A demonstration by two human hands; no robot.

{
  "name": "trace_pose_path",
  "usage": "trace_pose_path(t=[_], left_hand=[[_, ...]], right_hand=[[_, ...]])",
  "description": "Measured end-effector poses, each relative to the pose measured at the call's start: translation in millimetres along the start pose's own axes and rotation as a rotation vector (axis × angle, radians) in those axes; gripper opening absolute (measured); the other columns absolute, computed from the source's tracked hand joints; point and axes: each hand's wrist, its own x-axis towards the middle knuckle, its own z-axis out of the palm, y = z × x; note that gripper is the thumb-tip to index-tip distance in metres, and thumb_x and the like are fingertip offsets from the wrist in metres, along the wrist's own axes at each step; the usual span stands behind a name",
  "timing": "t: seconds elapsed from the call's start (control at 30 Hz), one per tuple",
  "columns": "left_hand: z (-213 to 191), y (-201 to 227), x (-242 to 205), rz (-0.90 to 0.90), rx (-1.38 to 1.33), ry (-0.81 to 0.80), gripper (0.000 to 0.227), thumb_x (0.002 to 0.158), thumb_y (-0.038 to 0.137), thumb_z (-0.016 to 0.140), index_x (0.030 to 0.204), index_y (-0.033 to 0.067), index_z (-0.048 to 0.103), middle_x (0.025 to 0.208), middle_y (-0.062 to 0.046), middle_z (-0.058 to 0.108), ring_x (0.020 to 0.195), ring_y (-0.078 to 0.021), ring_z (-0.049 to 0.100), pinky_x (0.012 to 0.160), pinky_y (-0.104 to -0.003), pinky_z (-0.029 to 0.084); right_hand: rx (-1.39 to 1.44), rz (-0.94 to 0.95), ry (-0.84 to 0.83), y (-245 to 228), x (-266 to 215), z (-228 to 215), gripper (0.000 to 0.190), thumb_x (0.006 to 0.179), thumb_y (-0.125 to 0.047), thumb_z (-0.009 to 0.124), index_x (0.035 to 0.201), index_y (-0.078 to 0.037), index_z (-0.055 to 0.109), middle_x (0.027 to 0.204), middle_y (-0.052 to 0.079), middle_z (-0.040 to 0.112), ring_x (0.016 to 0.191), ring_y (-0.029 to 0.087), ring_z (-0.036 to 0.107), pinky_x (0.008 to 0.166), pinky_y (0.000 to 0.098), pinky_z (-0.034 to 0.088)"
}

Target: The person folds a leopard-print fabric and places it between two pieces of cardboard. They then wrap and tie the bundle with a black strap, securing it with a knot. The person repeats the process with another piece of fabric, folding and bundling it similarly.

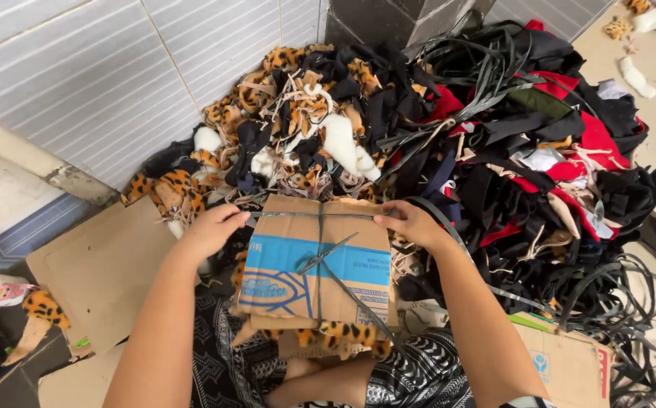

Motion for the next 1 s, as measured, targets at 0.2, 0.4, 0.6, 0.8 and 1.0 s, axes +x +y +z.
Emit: trace_pose_path(t=[0.2, 0.4, 0.6, 0.8, 1.0], left_hand=[[51.3, 1.0, 20.1, -0.279, -0.488, -0.271, 0.077, 0.100, 0.065, 0.045, 0.164, 0.0282, 0.025, 0.172, 0.003, 0.016, 0.158, -0.0242, 0.011, 0.122, -0.060, 0.010], [53.6, -14.3, 37.5, -0.151, -0.380, -0.140, 0.080, 0.086, 0.071, 0.066, 0.118, -0.0004, 0.052, 0.101, -0.017, 0.054, 0.096, -0.0352, 0.057, 0.080, -0.047, 0.045], [44.9, -26.5, 38.4, -0.265, -0.516, -0.203, 0.072, 0.090, 0.053, 0.072, 0.129, -0.0001, 0.044, 0.096, -0.014, 0.048, 0.079, -0.0292, 0.056, 0.067, -0.042, 0.050], [69.6, -17.4, 10.0, -0.232, -0.614, -0.112, 0.100, 0.085, 0.070, 0.071, 0.146, 0.0031, 0.030, 0.126, -0.022, 0.044, 0.114, -0.0349, 0.051, 0.089, -0.050, 0.044], [56.0, 3.5, -1.2, -0.208, -0.484, -0.167, 0.082, 0.087, 0.071, 0.065, 0.129, 0.0067, 0.038, 0.117, -0.018, 0.046, 0.114, -0.0348, 0.048, 0.091, -0.047, 0.039]], right_hand=[[-0.128, 0.026, 0.213, 8.0, 2.4, 3.1, 0.038, 0.089, -0.057, 0.075, 0.110, -0.027, 0.081, 0.096, 0.003, 0.079, 0.097, 0.024, 0.073, 0.084, 0.0345, 0.054], [-0.287, 0.066, 0.412, -30.4, -14.7, 3.9, 0.034, 0.097, -0.063, 0.062, 0.104, -0.033, 0.077, 0.098, -0.004, 0.076, 0.102, 0.022, 0.071, 0.089, 0.0373, 0.056], [-0.163, 0.026, 0.332, -26.7, 29.6, 6.8, 0.025, 0.097, -0.050, 0.066, 0.116, -0.034, 0.068, 0.103, -0.004, 0.074, 0.108, 0.021, 0.068, 0.095, 0.0388, 0.053], [-0.104, 0.075, 0.150, 15.7, 30.5, 25.1, 0.056, 0.102, -0.066, 0.046, 0.134, -0.024, 0.065, 0.129, 0.016, 0.069, 0.124, 0.034, 0.062, 0.108, 0.0457, 0.048], [0.305, 0.028, 0.059, -6.9, -50.0, 17.7, 0.081, 0.091, -0.059, 0.059, 0.154, -0.010, 0.043, 0.137, 0.025, 0.056, 0.094, 0.033, 0.065, 0.075, 0.0405, 0.058]])
